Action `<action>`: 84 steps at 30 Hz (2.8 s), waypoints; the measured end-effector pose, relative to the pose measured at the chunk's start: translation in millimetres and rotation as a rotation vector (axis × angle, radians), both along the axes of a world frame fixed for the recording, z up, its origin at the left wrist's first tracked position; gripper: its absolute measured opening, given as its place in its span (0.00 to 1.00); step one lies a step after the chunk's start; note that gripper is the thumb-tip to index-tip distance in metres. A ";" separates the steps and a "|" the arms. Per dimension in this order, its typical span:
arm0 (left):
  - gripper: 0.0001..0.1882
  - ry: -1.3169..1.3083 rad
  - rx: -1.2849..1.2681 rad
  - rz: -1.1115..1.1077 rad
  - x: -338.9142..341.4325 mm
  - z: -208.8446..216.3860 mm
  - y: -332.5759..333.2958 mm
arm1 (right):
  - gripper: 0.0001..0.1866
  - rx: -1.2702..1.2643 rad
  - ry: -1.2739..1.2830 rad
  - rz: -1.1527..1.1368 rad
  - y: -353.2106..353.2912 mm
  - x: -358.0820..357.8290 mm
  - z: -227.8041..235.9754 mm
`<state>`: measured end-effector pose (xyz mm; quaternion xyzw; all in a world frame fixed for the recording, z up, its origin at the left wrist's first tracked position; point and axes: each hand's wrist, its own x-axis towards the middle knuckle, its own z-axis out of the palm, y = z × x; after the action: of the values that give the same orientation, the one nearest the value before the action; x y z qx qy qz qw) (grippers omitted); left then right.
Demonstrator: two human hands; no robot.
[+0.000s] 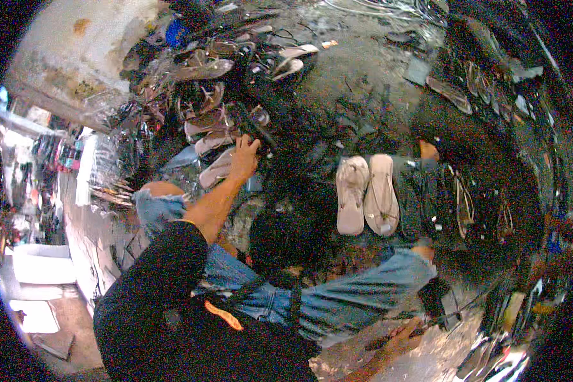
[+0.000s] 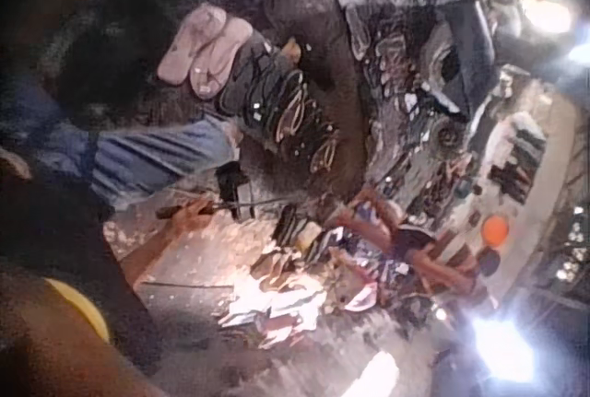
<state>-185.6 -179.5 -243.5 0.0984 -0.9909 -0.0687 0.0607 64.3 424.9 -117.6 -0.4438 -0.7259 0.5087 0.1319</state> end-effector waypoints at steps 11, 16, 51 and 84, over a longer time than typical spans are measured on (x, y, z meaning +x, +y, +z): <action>0.35 0.577 0.350 0.259 20.8 15.4 22.7 | 0.14 -0.047 0.088 0.138 -45.8 -49.6 15.0; 0.32 0.519 0.074 0.297 -61.5 196.5 -10.6 | 0.15 0.212 0.007 0.198 -5.5 -30.5 -14.2; 0.33 -0.346 1.272 0.261 -16.0 181.7 255.7 | 0.17 -0.352 -0.152 0.853 -170.3 -59.0 56.8; 0.29 -0.432 1.627 0.370 6.7 140.2 237.6 | 0.21 0.156 -0.143 1.018 -220.3 -214.8 -93.0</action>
<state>-178.9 58.1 -103.3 0.2819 -0.5916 -0.7260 -0.2084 -150.6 204.5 -210.7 -0.0570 -0.8927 0.4214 -0.1495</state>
